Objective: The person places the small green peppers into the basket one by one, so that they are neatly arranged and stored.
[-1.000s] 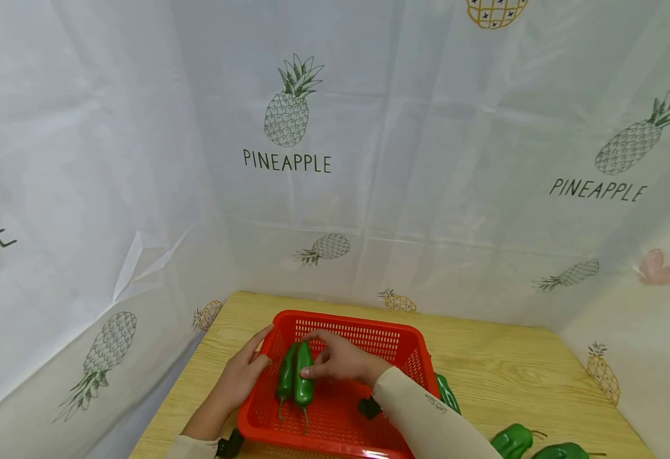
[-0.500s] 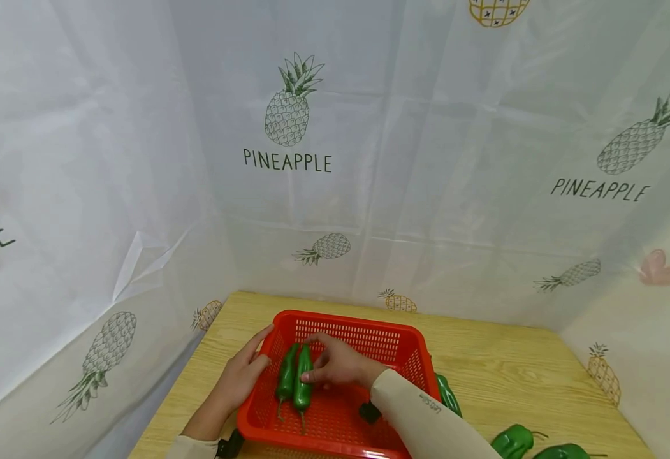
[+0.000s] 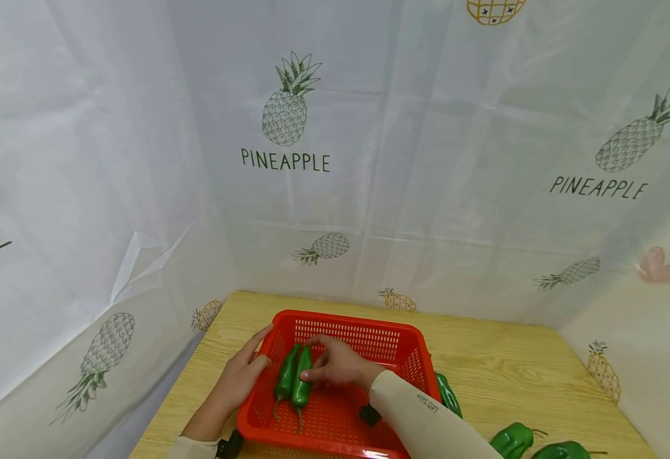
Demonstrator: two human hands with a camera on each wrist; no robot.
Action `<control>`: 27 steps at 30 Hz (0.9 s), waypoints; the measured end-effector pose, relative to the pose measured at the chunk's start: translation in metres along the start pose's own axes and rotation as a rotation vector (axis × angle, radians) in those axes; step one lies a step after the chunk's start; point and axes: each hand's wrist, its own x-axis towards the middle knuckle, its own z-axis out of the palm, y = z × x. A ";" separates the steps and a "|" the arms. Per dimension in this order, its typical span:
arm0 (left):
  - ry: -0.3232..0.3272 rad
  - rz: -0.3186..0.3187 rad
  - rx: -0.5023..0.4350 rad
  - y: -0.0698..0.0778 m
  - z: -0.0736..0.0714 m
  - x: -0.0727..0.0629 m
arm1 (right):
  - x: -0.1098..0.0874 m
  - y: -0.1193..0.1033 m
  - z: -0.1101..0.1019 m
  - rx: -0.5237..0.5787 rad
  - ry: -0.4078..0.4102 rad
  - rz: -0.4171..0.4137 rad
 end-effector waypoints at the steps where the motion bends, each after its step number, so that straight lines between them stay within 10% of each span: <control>1: -0.001 -0.002 0.001 0.000 0.000 0.000 | 0.000 0.000 0.000 0.006 0.003 0.002; 27: 0.000 -0.002 -0.016 0.002 0.000 -0.001 | 0.001 0.004 0.001 0.015 0.044 0.014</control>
